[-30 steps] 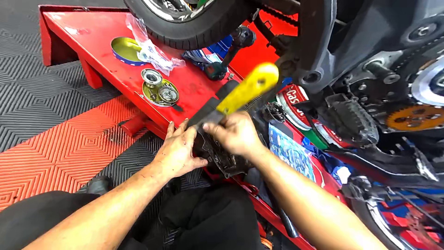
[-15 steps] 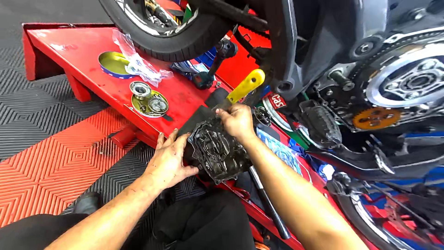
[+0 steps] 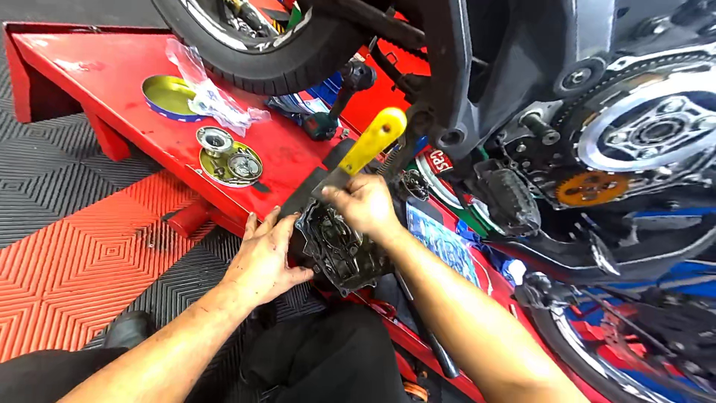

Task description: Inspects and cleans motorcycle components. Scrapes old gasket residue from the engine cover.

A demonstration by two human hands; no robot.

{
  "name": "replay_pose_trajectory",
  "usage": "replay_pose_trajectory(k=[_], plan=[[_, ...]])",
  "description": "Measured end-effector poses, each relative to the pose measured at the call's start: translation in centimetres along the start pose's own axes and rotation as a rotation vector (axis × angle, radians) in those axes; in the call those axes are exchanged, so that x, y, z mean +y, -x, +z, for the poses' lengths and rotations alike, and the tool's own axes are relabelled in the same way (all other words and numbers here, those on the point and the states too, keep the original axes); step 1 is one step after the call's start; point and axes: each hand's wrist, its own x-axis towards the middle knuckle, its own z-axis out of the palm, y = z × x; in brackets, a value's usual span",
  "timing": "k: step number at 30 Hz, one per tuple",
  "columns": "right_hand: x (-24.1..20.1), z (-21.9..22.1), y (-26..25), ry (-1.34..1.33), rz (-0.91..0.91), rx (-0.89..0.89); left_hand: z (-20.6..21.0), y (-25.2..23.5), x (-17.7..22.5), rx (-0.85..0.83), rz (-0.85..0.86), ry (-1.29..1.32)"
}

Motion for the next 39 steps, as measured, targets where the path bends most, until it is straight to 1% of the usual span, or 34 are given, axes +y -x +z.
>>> replay_pose_trajectory(k=[2, 4, 5, 7, 10, 13, 16, 20, 24, 27, 29, 32, 33, 36, 39], plan=[[2.0, -0.7, -1.2, -0.112, 0.33, 0.028, -0.2, 0.1, 0.2, -0.005, -0.01, -0.015], [2.6, -0.6, -1.9, -0.395, 0.618, 0.068, -0.2, 0.2, 0.5, 0.011, 0.004, -0.038], [2.3, -0.3, -1.9, -0.525, 0.718, 0.093, -0.2, 0.3, 0.8, 0.008, 0.011, -0.035], [1.6, 0.1, -1.5, -0.68, 0.816, 0.132, -0.1, 0.5, 1.3, 0.011, 0.044, -0.038], [0.9, 0.5, -0.8, -0.769, 0.843, 0.164, 0.5, 0.5, 1.3, 0.082, 0.086, -0.031], [-0.1, 0.8, -0.4, -0.787, 0.865, 0.138, 0.7, 0.2, 1.3, 0.146, 0.094, -0.016], [0.0, 0.7, -0.4, -0.757, 0.849, 0.125, 0.8, 0.3, 1.1, 0.145, 0.143, -0.028], [0.5, 0.9, -0.8, -0.725, 0.832, 0.182, 1.0, 0.3, 0.9, 0.16, 0.2, -0.051], [-0.7, 1.5, 0.0, -0.714, 0.814, 0.079, 1.1, 0.4, 1.0, 0.171, 0.191, -0.062], [1.2, 1.0, -0.3, -0.694, 0.816, 0.158, 1.3, 0.6, 1.0, 0.178, 0.212, -0.066], [1.4, 0.9, -0.3, -0.709, 0.802, 0.149, 1.2, 0.6, 0.9, 0.188, 0.213, -0.058], [-0.9, 1.5, 0.8, -0.791, 0.712, -0.024, 1.2, 0.7, 1.1, 0.219, 0.13, 0.058], [-1.0, 1.5, 0.8, -0.796, 0.689, -0.05, 1.3, 0.6, 1.1, 0.23, 0.096, 0.09], [0.4, 1.0, 0.5, -0.77, 0.675, -0.04, 1.3, 0.8, 1.5, 0.202, -0.002, 0.108], [0.2, 0.7, 0.9, -0.793, 0.592, -0.077, 1.3, 1.1, 1.5, 0.177, -0.053, 0.098]])
